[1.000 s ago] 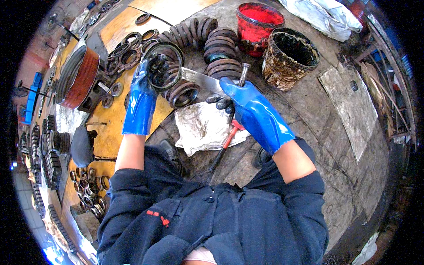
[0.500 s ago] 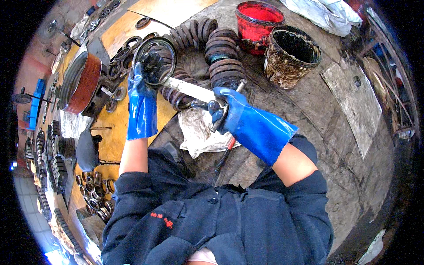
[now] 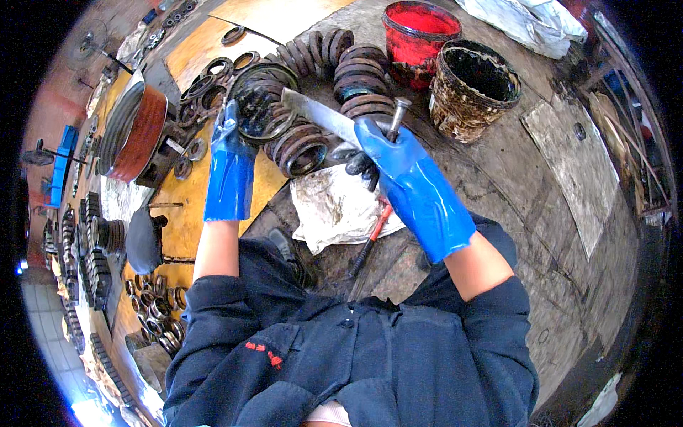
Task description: The person sits on the floor and cleans circular metal parts using a hammer, a file, and a brush. They repeatedly strike, scrape, and brush the parts to remove debris, then place them on a nearby surface.
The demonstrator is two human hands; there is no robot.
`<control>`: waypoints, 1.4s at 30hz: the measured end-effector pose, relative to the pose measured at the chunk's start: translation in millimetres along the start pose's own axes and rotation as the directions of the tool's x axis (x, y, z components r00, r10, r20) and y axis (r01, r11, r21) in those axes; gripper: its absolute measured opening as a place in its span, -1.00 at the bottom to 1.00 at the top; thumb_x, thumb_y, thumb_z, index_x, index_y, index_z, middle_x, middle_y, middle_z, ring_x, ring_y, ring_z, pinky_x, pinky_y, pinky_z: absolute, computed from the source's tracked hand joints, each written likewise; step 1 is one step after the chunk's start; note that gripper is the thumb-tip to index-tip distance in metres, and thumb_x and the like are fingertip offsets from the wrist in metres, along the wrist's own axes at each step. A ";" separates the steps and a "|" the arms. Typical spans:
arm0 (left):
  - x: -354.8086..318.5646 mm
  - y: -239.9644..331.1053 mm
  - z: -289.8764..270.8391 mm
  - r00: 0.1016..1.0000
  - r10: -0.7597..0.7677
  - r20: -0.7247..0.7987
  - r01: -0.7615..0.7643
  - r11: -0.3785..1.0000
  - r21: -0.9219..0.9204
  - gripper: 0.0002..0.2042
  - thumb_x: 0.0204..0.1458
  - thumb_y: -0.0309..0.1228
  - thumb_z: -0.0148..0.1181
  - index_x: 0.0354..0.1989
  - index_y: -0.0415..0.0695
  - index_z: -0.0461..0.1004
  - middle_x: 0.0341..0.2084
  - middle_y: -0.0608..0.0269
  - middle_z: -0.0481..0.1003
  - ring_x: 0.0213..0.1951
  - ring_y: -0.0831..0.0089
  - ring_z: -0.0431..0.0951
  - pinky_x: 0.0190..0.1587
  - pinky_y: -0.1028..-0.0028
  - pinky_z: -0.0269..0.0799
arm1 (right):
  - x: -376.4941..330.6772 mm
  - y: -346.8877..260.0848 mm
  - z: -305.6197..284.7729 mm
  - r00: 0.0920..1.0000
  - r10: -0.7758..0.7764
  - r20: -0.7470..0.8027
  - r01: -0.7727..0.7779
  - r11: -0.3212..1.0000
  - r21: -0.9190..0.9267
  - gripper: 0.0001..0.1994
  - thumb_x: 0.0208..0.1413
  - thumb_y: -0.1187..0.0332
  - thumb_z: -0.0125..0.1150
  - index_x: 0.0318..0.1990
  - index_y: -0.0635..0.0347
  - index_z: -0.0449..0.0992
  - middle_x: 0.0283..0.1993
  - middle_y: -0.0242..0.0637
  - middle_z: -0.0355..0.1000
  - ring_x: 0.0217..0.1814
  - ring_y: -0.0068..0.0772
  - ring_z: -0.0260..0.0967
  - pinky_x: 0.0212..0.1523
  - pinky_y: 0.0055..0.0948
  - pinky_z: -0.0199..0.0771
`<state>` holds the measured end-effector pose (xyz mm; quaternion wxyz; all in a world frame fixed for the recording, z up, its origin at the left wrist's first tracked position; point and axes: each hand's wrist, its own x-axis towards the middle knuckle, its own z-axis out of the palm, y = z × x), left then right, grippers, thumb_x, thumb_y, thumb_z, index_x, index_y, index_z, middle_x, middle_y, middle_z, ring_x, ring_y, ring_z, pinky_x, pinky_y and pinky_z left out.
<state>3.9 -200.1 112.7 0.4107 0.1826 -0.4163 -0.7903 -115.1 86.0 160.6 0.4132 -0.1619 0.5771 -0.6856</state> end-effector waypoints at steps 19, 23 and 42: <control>-27.9 7.3 7.6 0.986 0.136 0.100 -0.158 0.955 0.252 -0.65 0.30 -0.28 -0.02 0.11 -0.26 0.43 -0.06 0.01 0.56 -0.07 0.21 0.58 0.03 0.29 0.51 | 3.8 55.9 12.8 0.653 0.593 0.471 -0.739 0.359 0.570 -0.50 0.26 0.05 -0.03 0.20 0.21 0.32 -0.12 -0.05 0.52 -0.63 -0.63 0.28 -0.69 -0.64 0.24; 8.3 -0.7 -3.2 0.979 -0.201 -0.028 0.190 0.957 -0.221 -0.61 0.30 -0.17 -0.07 0.19 -0.11 0.39 0.07 0.02 0.49 0.01 0.12 0.53 0.05 0.09 0.51 | 16.8 41.1 -15.6 0.876 0.461 0.138 -0.445 0.666 0.598 -0.54 0.22 0.09 0.09 0.10 0.28 0.38 -0.33 -0.02 0.54 -0.61 -0.57 0.32 -0.70 -0.62 0.26; -17.4 18.6 10.1 0.949 -0.306 0.078 0.316 0.923 -0.221 -0.59 0.31 -0.11 -0.12 0.23 0.01 0.36 0.15 0.10 0.43 0.12 0.10 0.47 0.08 0.01 0.49 | -4.0 13.8 -25.2 0.945 0.319 0.068 -0.326 0.928 0.180 -0.60 0.20 0.12 0.19 0.02 0.27 0.48 -0.29 0.09 0.58 -0.66 -0.51 0.36 -0.66 -0.65 0.31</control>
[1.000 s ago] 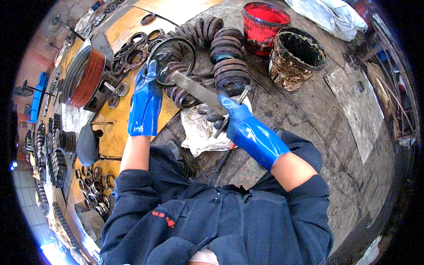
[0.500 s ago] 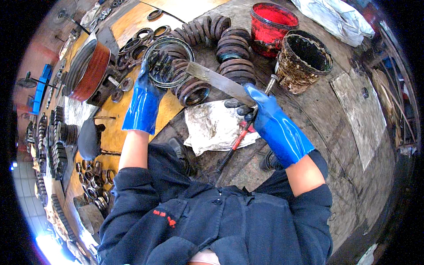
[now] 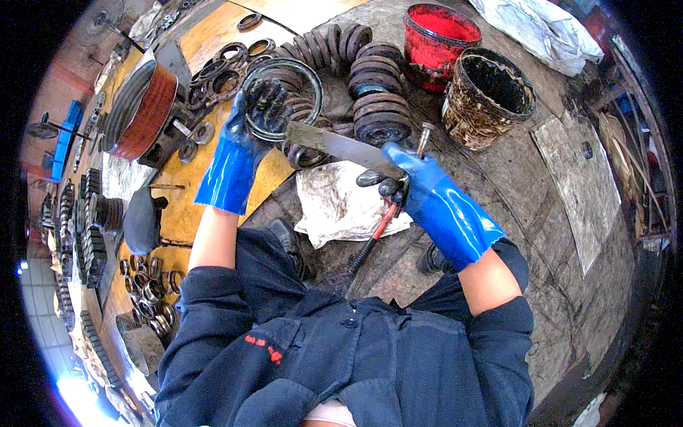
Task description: The person sits on the floor and cleans circular metal parts using a hammer, a file, and a brush. They repeatedly strike, scrape, and brush the parts to remove debris, then place them on a nearby surface.
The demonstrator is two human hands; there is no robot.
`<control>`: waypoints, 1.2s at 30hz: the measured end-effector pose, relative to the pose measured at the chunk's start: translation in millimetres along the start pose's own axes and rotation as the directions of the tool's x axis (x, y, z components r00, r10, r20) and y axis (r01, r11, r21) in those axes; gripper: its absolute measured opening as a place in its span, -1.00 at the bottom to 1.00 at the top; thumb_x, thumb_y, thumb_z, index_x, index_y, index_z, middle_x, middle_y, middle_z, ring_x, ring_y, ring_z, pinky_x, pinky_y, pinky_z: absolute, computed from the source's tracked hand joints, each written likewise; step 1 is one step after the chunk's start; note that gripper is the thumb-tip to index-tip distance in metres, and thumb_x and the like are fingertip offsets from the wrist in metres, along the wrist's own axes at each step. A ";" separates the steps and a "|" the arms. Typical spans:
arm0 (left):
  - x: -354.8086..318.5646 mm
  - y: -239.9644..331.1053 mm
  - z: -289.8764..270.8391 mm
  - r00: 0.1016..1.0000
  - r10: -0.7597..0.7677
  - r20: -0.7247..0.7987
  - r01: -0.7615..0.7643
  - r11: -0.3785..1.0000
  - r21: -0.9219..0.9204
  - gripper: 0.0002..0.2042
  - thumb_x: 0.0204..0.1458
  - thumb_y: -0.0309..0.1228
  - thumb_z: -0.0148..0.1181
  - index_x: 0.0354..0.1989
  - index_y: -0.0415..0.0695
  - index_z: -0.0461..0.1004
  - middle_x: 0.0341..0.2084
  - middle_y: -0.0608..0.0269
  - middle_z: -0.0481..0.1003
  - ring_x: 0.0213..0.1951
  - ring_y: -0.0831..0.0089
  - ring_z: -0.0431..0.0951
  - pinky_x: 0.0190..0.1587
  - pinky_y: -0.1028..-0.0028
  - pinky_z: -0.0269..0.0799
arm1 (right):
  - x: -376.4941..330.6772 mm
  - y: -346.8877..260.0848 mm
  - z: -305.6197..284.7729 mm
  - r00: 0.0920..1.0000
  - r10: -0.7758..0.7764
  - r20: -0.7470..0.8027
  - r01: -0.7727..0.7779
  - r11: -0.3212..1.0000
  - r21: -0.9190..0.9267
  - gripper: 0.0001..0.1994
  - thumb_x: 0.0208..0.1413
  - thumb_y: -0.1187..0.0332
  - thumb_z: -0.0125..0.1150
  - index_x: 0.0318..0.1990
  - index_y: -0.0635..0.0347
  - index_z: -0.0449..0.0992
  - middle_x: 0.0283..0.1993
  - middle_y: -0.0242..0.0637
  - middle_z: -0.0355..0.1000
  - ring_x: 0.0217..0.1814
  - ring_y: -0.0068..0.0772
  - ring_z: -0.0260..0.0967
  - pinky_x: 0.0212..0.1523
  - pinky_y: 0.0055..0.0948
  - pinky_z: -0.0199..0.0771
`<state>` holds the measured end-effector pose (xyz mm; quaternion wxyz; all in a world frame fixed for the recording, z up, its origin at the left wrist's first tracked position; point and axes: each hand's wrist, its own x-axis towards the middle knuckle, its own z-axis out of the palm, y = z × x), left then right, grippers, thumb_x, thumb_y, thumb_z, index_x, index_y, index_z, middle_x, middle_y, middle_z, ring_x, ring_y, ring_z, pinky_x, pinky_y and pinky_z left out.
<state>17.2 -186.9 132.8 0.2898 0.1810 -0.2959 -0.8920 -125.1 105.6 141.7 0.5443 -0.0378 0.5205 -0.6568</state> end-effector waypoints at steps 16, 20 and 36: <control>-5.1 -15.6 -7.3 0.994 -0.113 0.014 0.114 0.991 -0.077 -0.59 0.31 -0.10 -0.13 0.22 0.00 0.36 0.18 0.11 0.40 0.15 0.11 0.45 0.10 0.01 0.48 | 27.7 24.6 6.4 0.959 0.231 0.164 -0.272 0.912 0.306 -0.46 0.23 0.04 0.08 0.21 0.24 0.30 -0.02 0.12 0.48 -0.56 -0.63 0.32 -0.70 -0.64 0.19; 5.3 -26.1 -3.9 0.991 -0.131 0.026 0.133 0.985 -0.112 -0.59 0.31 -0.09 -0.13 0.22 0.00 0.36 0.19 0.11 0.40 0.15 0.11 0.44 0.10 0.01 0.47 | 37.2 25.6 -21.9 0.871 0.317 0.375 -0.466 0.773 0.430 -0.47 0.24 0.03 0.06 0.25 0.15 0.30 -0.06 0.00 0.49 -0.60 -0.63 0.28 -0.67 -0.62 0.17; -3.1 -15.2 -1.6 0.988 0.017 -0.152 0.008 0.987 0.163 -0.54 0.33 -0.21 -0.15 0.27 -0.25 0.27 0.18 -0.08 0.38 0.19 0.06 0.41 0.24 0.15 0.37 | 92.2 -115.8 -191.3 0.704 -0.584 -0.403 -0.632 -0.257 -0.731 -0.58 0.32 0.31 -0.25 0.26 0.15 0.34 0.13 -0.06 0.47 0.13 0.04 0.45 0.01 0.13 0.45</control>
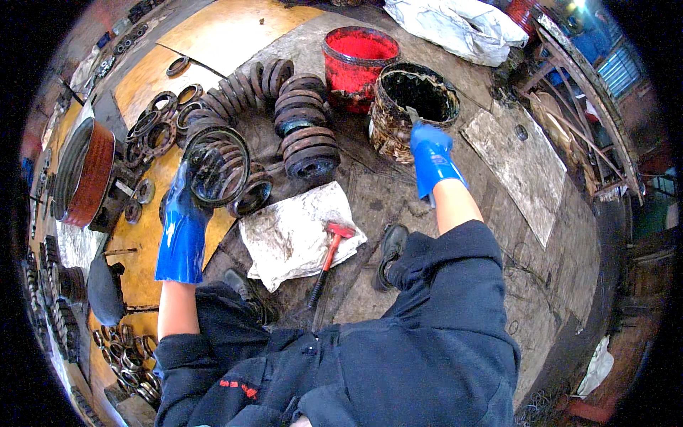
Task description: The person sits on the floor and cleans circular metal parts using a hammer, a file, and a brush. They repeatedly strike, scrape, and brush the parts to remove debris, then place them on a nearby surface.
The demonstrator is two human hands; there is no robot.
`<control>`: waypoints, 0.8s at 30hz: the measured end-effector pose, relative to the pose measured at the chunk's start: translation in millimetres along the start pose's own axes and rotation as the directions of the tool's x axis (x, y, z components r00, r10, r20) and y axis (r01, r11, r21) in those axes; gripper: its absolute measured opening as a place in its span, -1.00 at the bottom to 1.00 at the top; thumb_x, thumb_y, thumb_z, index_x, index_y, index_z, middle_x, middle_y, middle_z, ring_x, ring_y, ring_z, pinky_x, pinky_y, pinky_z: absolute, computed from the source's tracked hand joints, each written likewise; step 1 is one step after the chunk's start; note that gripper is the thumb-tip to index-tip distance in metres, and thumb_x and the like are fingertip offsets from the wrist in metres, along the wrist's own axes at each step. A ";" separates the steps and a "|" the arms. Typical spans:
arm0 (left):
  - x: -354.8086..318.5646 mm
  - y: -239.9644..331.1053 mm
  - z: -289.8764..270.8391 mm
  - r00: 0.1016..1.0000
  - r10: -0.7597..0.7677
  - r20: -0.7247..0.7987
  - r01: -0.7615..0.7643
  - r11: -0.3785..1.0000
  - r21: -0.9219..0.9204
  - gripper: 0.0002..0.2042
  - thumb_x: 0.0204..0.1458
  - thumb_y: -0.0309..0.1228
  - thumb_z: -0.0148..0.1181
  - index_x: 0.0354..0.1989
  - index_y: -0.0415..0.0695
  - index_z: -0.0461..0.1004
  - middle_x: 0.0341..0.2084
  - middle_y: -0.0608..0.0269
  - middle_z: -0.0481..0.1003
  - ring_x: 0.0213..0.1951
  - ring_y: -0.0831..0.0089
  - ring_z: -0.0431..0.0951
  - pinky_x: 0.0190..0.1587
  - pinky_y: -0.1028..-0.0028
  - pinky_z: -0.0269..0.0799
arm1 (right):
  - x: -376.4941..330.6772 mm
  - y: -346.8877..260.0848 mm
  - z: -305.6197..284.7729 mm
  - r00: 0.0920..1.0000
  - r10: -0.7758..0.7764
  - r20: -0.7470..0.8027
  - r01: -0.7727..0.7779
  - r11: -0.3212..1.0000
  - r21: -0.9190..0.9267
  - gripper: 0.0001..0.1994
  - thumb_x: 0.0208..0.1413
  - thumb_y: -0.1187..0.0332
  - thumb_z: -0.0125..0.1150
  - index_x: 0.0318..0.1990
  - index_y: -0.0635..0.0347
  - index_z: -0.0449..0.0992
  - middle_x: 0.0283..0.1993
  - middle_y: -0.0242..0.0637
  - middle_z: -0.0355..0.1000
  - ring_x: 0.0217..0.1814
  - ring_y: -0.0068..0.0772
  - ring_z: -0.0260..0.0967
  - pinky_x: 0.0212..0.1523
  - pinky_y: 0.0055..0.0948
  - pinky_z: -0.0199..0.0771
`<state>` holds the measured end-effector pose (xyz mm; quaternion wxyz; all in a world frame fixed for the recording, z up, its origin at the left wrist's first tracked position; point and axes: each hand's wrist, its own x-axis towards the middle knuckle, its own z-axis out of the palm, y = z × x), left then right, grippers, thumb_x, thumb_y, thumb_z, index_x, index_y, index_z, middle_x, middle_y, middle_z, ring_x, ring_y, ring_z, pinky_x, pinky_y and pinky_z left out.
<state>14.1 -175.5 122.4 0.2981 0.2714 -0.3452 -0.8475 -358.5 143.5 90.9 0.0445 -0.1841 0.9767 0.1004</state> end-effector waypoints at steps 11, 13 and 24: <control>-1.8 -8.9 -14.7 0.963 0.114 0.245 -0.212 0.879 0.426 -0.65 0.23 -0.33 0.05 0.12 -0.24 0.39 -0.06 0.15 0.51 -0.07 0.37 0.52 -0.01 0.37 0.48 | -46.6 29.4 -18.3 0.985 -0.126 0.114 0.053 0.867 0.496 -0.60 0.25 0.24 0.05 0.21 0.10 0.39 -0.06 -0.12 0.58 -0.18 -0.26 0.57 -0.29 -0.26 0.54; -1.4 -16.4 -14.1 0.954 0.103 0.280 -0.231 0.848 0.477 -0.67 0.21 -0.34 0.07 0.10 -0.23 0.41 -0.10 0.17 0.52 -0.10 0.38 0.52 -0.04 0.38 0.47 | -86.8 22.8 -31.3 0.945 -0.272 0.179 -0.050 0.423 0.905 -0.58 0.25 0.19 0.12 0.19 0.18 0.40 -0.08 -0.12 0.58 -0.31 -0.45 0.54 -0.44 -0.46 0.48; 2.2 -38.6 7.2 0.814 0.115 0.569 -0.526 0.560 0.640 -0.77 0.10 -0.45 0.18 -0.06 -0.18 0.50 -0.28 0.26 0.54 -0.26 0.48 0.48 -0.17 0.45 0.44 | -197.8 -85.7 -31.9 0.622 -0.666 0.412 -0.779 -0.479 0.404 -0.88 0.19 0.24 0.20 -0.27 0.03 0.45 -0.44 -0.31 0.43 -0.65 -0.61 0.24 -0.65 -0.60 0.27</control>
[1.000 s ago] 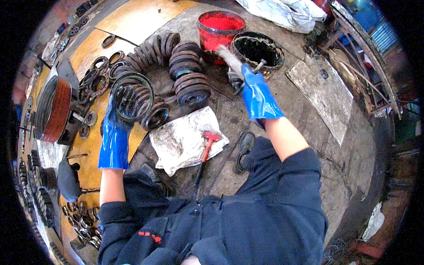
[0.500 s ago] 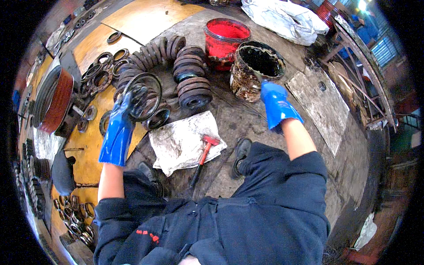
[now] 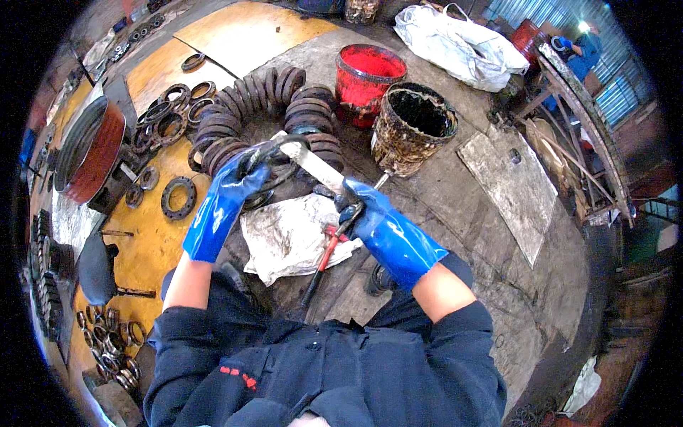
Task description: The person sits on the floor and cleans circular metal parts using a hammer, a file, and a brush. They repeatedly strike, scrape, and brush the parts to remove debris, then place them on a nearby surface.
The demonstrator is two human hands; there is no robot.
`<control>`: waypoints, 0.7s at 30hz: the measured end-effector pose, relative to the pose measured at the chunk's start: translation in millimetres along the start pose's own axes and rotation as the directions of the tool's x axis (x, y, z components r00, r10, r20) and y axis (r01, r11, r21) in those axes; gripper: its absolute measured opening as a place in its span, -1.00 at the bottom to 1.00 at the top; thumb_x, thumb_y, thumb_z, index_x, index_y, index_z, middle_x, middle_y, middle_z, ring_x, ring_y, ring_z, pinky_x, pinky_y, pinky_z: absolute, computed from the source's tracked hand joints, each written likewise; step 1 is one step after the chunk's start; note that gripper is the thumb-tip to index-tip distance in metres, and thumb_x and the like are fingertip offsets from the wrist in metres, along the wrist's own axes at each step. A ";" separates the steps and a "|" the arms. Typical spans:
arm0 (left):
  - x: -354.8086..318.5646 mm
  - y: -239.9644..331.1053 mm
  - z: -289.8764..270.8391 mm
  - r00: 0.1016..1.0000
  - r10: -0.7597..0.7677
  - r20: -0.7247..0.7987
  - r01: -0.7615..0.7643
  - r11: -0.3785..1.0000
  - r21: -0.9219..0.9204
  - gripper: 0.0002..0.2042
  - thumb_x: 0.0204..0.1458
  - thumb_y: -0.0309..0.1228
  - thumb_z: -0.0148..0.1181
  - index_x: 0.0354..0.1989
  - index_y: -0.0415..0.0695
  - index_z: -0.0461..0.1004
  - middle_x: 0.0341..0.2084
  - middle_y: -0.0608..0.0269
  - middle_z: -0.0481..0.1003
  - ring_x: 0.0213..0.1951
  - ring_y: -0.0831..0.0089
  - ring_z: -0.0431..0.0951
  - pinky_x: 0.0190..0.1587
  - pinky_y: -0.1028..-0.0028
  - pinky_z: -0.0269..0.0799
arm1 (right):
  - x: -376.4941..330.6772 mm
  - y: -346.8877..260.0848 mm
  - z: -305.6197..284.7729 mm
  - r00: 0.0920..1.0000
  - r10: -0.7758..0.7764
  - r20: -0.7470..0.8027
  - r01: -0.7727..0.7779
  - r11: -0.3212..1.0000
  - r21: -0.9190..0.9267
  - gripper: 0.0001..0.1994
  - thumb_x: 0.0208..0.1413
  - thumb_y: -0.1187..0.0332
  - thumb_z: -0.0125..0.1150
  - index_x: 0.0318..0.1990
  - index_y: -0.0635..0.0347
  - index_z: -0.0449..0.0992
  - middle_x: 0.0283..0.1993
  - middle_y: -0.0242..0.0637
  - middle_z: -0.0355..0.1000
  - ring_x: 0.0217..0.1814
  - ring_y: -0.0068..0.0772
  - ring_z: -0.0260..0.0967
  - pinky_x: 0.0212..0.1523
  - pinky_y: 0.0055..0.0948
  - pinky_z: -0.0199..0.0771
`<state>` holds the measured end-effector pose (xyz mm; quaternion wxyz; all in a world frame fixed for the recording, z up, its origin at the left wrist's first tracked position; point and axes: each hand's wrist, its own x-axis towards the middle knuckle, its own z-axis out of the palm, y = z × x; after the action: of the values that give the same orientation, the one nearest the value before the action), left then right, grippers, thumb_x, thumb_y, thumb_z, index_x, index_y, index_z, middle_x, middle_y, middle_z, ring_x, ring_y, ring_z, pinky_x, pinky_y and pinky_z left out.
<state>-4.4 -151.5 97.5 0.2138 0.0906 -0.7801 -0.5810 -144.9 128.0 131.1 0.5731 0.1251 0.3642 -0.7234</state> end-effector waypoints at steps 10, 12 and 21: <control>2.8 -2.7 -30.0 0.978 -0.055 0.200 0.035 0.994 0.102 -0.91 0.05 -0.44 0.18 -0.31 -0.13 0.56 -0.52 0.36 0.47 -0.43 0.54 0.40 -0.35 0.45 0.37 | 64.2 -108.1 58.5 0.955 -0.270 -0.123 0.284 0.952 0.116 -0.80 0.10 0.29 0.26 -0.18 0.14 0.46 -0.44 -0.19 0.45 -0.58 -0.45 0.38 -0.66 -0.59 0.39; 4.1 2.1 -39.4 0.947 -0.105 0.303 0.102 0.994 0.027 -0.90 0.08 -0.40 0.18 -0.33 -0.12 0.56 -0.54 0.39 0.44 -0.45 0.57 0.38 -0.36 0.46 0.34 | 90.7 -156.2 83.4 0.863 -0.482 -0.147 0.483 0.875 -0.034 -0.79 0.11 0.28 0.26 -0.20 0.18 0.45 -0.41 -0.19 0.46 -0.50 -0.37 0.42 -0.58 -0.49 0.49; -10.1 2.4 -40.8 0.968 -0.213 -0.135 0.221 0.974 0.047 -0.72 0.14 -0.12 0.22 -0.22 -0.10 0.58 -0.48 0.41 0.52 -0.41 0.56 0.45 -0.33 0.47 0.39 | 119.4 -265.3 136.4 0.571 -0.814 0.107 0.784 0.502 -0.366 -0.72 0.15 0.32 0.25 -0.07 0.30 0.47 -0.06 -0.02 0.49 -0.08 -0.17 0.50 -0.21 -0.39 0.61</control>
<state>22.8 -182.2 107.0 0.1961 0.2192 -0.7675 -0.5696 -394.0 -31.0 257.3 0.1716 -0.1399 0.5332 -0.8165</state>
